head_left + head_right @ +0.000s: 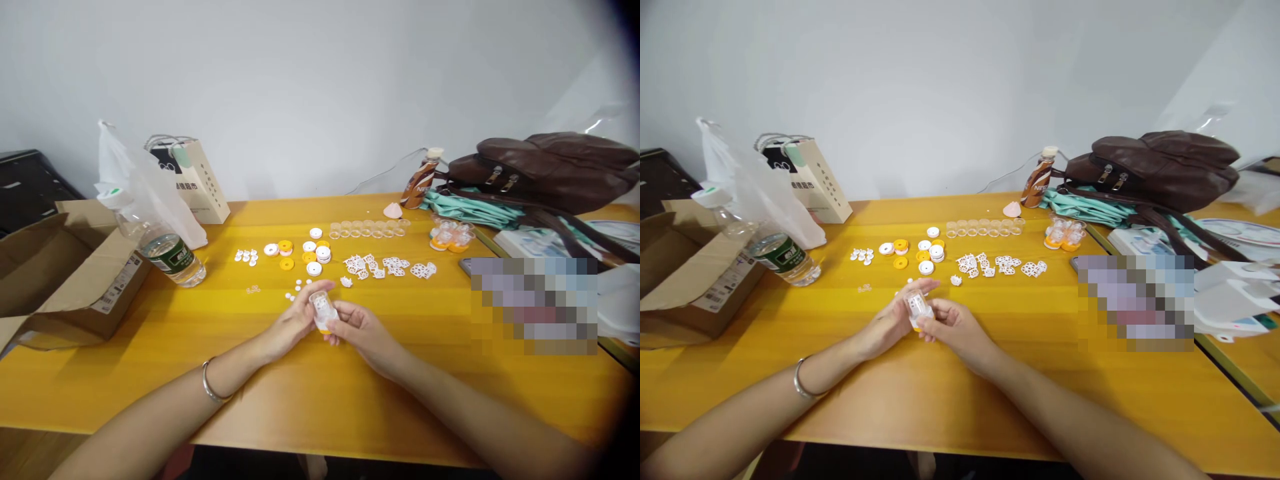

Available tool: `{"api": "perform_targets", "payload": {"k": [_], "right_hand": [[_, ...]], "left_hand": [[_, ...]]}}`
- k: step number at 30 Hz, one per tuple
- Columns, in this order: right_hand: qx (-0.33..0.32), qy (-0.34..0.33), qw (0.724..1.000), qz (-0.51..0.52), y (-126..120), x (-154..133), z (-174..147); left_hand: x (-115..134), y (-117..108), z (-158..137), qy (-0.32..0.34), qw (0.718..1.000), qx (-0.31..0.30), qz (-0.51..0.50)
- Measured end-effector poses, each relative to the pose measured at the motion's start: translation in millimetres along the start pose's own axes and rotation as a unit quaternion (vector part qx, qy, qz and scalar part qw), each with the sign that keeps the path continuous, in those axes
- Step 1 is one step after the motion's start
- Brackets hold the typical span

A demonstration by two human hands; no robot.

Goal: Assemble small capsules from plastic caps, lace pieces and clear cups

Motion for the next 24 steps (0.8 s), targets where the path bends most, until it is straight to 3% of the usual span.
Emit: {"api": "perform_targets", "payload": {"k": [3, 8, 12, 17, 21, 24], "right_hand": [[0.000, 0.002, 1.000, 0.003, 0, -1, 0], [-0.007, -0.002, 1.000, 0.016, 1, -1, 0], [0.005, -0.015, 0.999, -0.033, 0, -2, 1], [-0.031, -0.008, 0.999, -0.029, 1, -3, 1], [-0.008, -0.023, 0.999, -0.032, 0, -6, 0], [-0.031, 0.008, 0.999, -0.008, 2, -2, -2]], "left_hand": [[1, -1, 0, 0.017, 0.999, 0.016, 0.024], [2, 1, 0, -0.014, 1.000, 0.007, 0.006], [7, -3, -1, 0.020, 0.996, 0.057, 0.070], [5, -1, -2, -0.015, 0.998, 0.003, 0.057], [9, -7, -1, 0.022, 0.996, 0.053, 0.065], [12, -7, 0, 0.016, 0.996, 0.040, 0.081]]}}
Point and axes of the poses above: each hand's wrist, its own z-axis towards the middle knuckle, its own y-axis out of the palm, x = y × z, the point moved 4 cm from there along z, towards the middle knuckle
